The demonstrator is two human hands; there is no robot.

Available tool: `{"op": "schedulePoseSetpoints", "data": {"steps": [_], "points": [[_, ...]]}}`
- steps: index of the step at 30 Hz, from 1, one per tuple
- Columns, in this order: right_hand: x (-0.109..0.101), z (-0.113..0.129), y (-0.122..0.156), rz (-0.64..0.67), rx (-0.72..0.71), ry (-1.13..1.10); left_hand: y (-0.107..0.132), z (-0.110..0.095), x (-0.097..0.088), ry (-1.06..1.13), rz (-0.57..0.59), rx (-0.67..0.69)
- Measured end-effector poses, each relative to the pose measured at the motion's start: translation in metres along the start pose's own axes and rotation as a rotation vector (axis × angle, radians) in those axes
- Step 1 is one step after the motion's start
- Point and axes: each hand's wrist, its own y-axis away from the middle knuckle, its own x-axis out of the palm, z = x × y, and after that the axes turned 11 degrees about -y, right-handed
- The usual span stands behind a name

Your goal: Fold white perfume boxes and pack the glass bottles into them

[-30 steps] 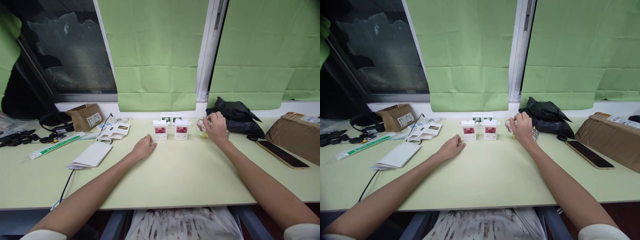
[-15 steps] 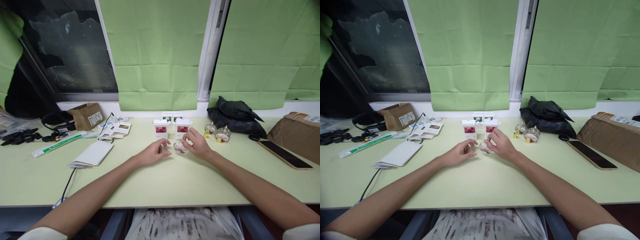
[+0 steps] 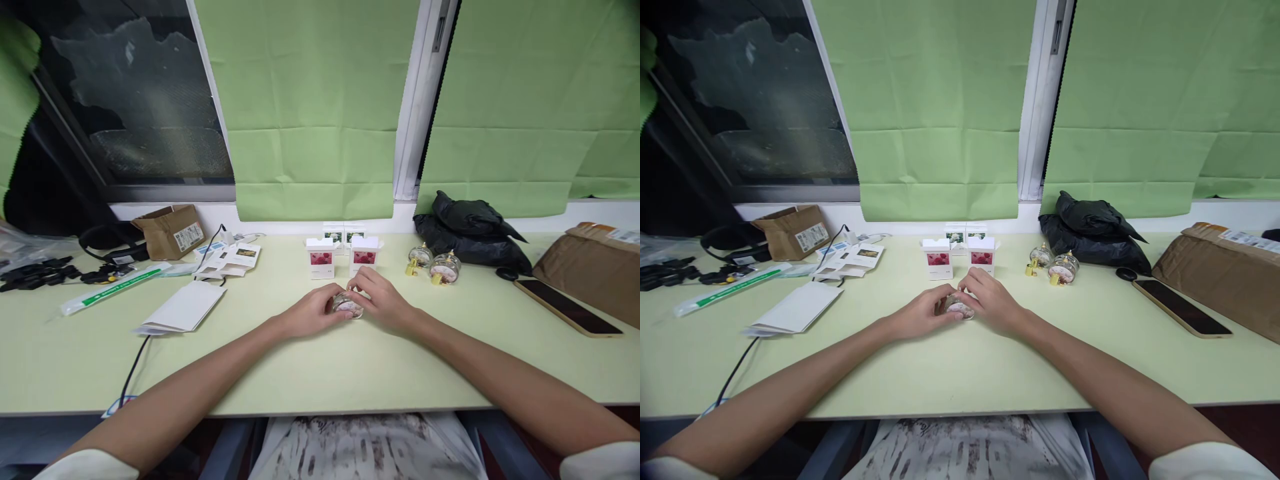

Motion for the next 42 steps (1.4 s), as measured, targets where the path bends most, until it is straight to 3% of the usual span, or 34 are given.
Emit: {"op": "schedulePoseSetpoints", "data": {"steps": [12, 17, 22, 28, 34, 42], "points": [[-0.005, 0.007, -0.001, 0.047, 0.074, -0.041, -0.001, 0.001, -0.002, -0.030, -0.001, 0.008], [-0.015, -0.002, -0.005, 0.036, 0.147, 0.125, 0.000, 0.001, -0.006, -0.081, 0.004, 0.013], [-0.044, -0.026, -0.008, -0.078, 0.382, 0.481, -0.001, 0.010, -0.010, -0.121, 0.004, 0.003], [-0.081, -0.051, -0.001, 0.018, 0.673, 0.882, -0.003, 0.018, -0.014, -0.160, -0.028, -0.038], [-0.089, -0.065, 0.009, 0.200, 0.965, 0.843, -0.003, 0.021, -0.017, -0.155, -0.049, -0.057], [-0.084, -0.068, 0.013, 0.298, 1.033, 0.774, -0.003, 0.023, -0.016, -0.150, -0.032, -0.063]]}}
